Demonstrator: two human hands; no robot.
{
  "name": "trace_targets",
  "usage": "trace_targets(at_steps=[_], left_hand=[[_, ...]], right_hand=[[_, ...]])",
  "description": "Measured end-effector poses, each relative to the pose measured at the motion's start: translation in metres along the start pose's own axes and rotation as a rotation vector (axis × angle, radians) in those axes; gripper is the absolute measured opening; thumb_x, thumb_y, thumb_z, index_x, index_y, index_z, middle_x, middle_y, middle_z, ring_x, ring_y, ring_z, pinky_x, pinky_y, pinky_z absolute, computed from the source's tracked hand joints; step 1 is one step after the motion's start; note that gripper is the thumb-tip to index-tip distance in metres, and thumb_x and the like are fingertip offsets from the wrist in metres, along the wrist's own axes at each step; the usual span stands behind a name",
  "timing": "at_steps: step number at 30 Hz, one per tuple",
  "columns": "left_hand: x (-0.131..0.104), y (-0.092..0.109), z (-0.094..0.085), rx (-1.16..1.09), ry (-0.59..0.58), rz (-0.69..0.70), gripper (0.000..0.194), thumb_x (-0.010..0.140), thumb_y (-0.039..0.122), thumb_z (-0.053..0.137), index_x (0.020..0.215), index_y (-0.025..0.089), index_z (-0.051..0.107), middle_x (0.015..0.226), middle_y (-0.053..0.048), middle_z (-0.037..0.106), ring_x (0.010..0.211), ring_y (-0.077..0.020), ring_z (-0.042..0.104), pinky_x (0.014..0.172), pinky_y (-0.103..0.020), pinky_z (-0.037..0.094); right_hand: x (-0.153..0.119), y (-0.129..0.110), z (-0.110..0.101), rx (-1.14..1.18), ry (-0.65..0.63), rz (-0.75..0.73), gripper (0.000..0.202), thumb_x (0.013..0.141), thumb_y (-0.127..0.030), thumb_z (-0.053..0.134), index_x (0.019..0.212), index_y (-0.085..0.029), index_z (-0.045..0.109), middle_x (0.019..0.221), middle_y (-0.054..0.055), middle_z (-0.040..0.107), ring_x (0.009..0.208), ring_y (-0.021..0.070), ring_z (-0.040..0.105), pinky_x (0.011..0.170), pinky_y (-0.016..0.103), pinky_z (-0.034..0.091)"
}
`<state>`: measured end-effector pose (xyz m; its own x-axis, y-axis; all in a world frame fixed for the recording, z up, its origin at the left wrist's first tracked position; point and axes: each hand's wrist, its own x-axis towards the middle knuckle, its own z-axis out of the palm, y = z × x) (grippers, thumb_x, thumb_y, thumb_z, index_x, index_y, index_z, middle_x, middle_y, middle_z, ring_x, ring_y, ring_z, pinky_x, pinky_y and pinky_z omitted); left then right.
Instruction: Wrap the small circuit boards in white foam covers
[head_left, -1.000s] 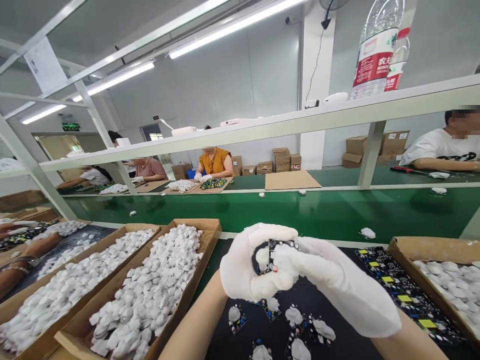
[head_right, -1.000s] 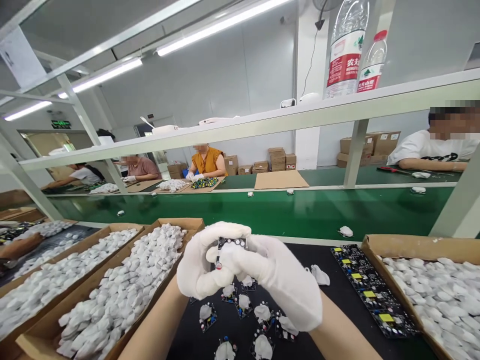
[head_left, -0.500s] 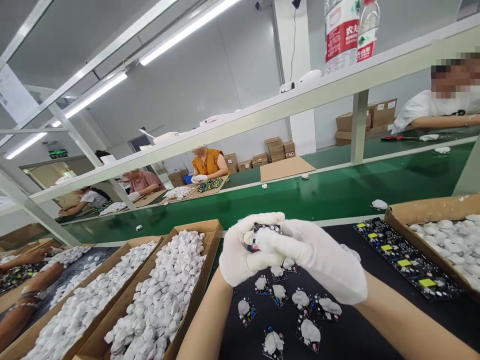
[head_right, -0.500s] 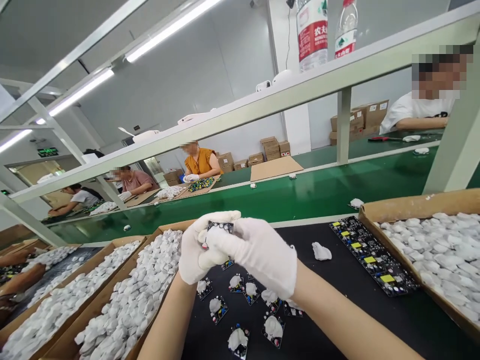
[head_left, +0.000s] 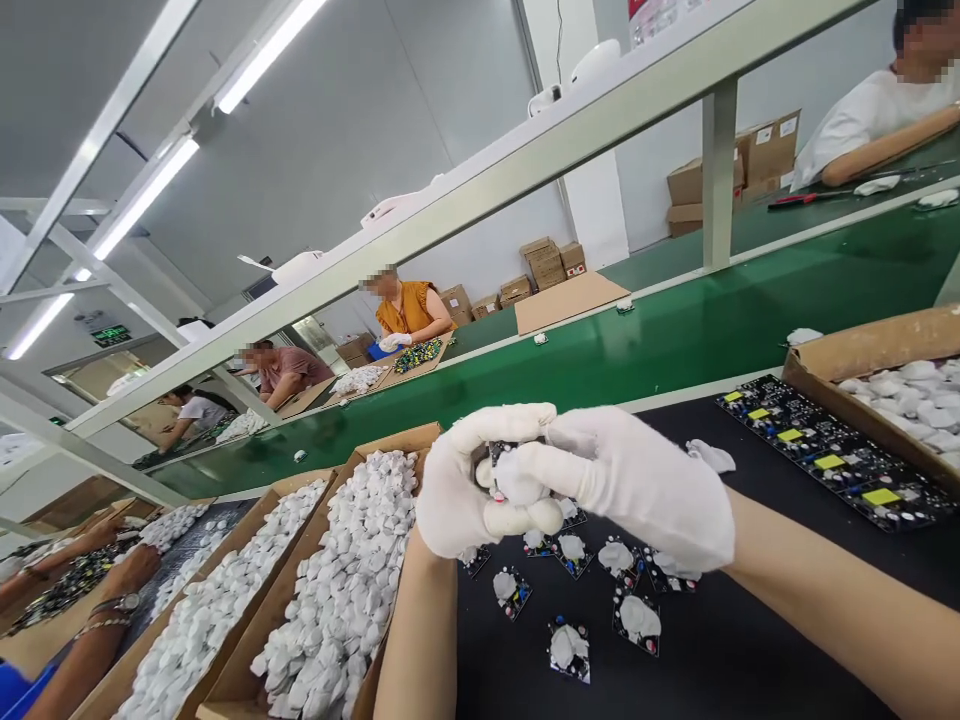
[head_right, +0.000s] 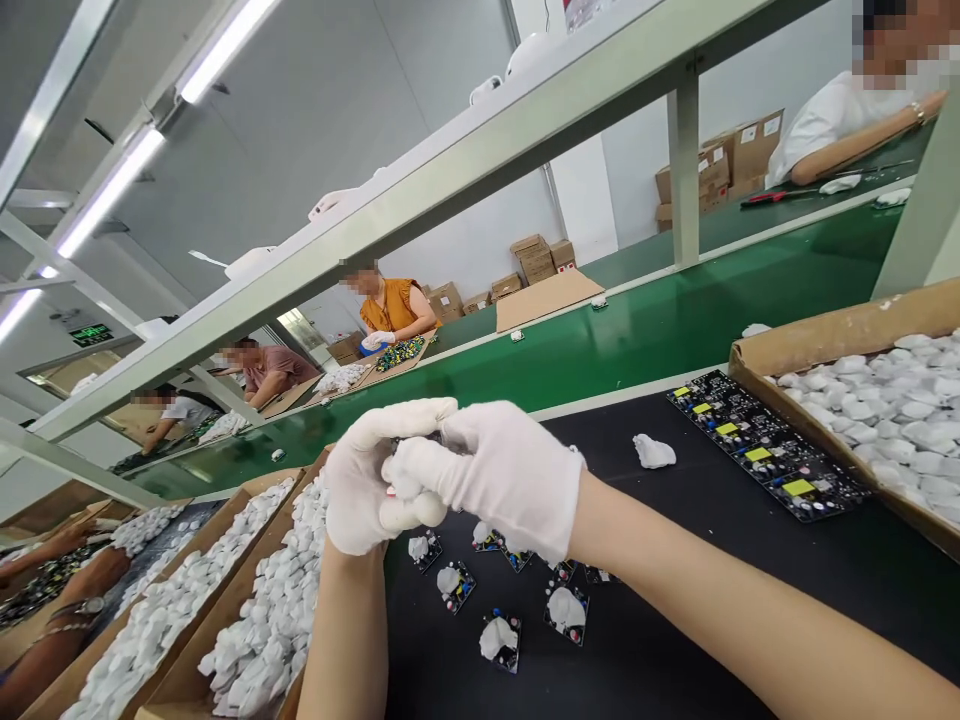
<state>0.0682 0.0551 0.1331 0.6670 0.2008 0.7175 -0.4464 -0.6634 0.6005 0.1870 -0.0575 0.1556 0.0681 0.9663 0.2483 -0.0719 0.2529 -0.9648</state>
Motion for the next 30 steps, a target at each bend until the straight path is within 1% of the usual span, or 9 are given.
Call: trace_targets(at_steps=[3,7,10,14,19,22,24,27,30], left_hand=[[-0.001,0.000,0.000,0.048,0.008,0.021,0.051,0.061,0.033,0.083,0.107,0.021,0.064,0.112,-0.008,0.067,0.106,-0.0239,0.062,0.094,-0.035,0.050],[-0.003,-0.003,0.002,0.005,0.032,0.041,0.047,0.068,0.040,0.076,0.109,0.021,0.063,0.112,-0.009,0.067,0.103,-0.0272,0.064,0.090,-0.042,0.052],[-0.004,-0.007,0.003,-0.014,0.057,0.038,0.047,0.070,0.047,0.072,0.108,0.021,0.064,0.111,-0.010,0.067,0.100,-0.0285,0.065,0.088,-0.044,0.053],[-0.005,-0.011,0.001,-0.024,0.080,0.039,0.053,0.066,0.054,0.073,0.107,0.020,0.065,0.109,-0.009,0.069,0.102,-0.0281,0.064,0.090,-0.041,0.053],[-0.005,-0.009,-0.002,0.043,0.031,0.059,0.055,0.065,0.049,0.075,0.110,0.021,0.065,0.112,-0.009,0.067,0.106,-0.0277,0.063,0.094,-0.042,0.052],[-0.005,-0.006,-0.002,0.085,0.022,0.071,0.053,0.066,0.045,0.077,0.112,0.022,0.064,0.115,-0.008,0.066,0.108,-0.0277,0.061,0.096,-0.043,0.051],[-0.005,-0.007,-0.001,0.079,0.056,0.071,0.052,0.066,0.047,0.076,0.110,0.022,0.065,0.112,-0.008,0.067,0.106,-0.0277,0.063,0.093,-0.042,0.052],[-0.005,-0.010,0.002,0.041,0.133,0.063,0.056,0.064,0.056,0.073,0.107,0.021,0.066,0.107,-0.009,0.070,0.100,-0.0285,0.065,0.088,-0.040,0.055],[-0.004,-0.013,0.003,0.032,0.140,0.043,0.060,0.060,0.058,0.074,0.106,0.019,0.067,0.106,-0.010,0.070,0.099,-0.0301,0.066,0.087,-0.040,0.055]], right_hand=[[0.001,0.005,0.001,0.008,0.028,0.034,0.024,0.077,-0.022,0.057,0.053,-0.018,0.057,0.055,-0.001,0.058,0.058,0.0133,0.054,0.056,0.024,0.043],[-0.002,0.008,-0.005,0.021,-0.018,-0.086,0.029,0.082,-0.034,0.053,0.059,-0.018,0.062,0.061,-0.001,0.061,0.060,0.0135,0.055,0.059,0.025,0.044],[-0.004,0.006,-0.008,-0.059,0.017,-0.100,0.032,0.079,-0.040,0.053,0.058,-0.019,0.062,0.059,-0.001,0.058,0.058,0.0139,0.052,0.055,0.026,0.041],[-0.004,0.000,-0.005,-0.154,0.017,-0.010,0.026,0.074,-0.031,0.060,0.052,-0.017,0.060,0.053,-0.002,0.054,0.051,0.0117,0.046,0.045,0.024,0.033],[-0.002,-0.002,-0.002,-0.242,0.056,0.012,0.031,0.074,-0.026,0.062,0.045,-0.016,0.056,0.046,-0.004,0.049,0.045,0.0080,0.041,0.041,0.023,0.027],[-0.003,-0.003,-0.001,-0.223,0.027,0.015,0.026,0.075,-0.021,0.060,0.049,-0.016,0.058,0.047,-0.004,0.052,0.047,0.0083,0.044,0.042,0.022,0.030],[-0.004,-0.003,0.000,-0.158,0.007,-0.006,0.026,0.077,-0.019,0.058,0.051,-0.016,0.059,0.049,-0.004,0.054,0.051,0.0090,0.048,0.046,0.021,0.035],[-0.003,-0.003,0.000,-0.031,-0.019,-0.100,0.028,0.081,-0.016,0.053,0.055,-0.016,0.060,0.056,-0.003,0.059,0.059,0.0098,0.054,0.056,0.020,0.042],[0.001,0.000,-0.001,0.080,-0.039,-0.183,0.034,0.086,-0.013,0.046,0.055,-0.016,0.060,0.061,-0.002,0.062,0.062,0.0100,0.057,0.064,0.021,0.046]])
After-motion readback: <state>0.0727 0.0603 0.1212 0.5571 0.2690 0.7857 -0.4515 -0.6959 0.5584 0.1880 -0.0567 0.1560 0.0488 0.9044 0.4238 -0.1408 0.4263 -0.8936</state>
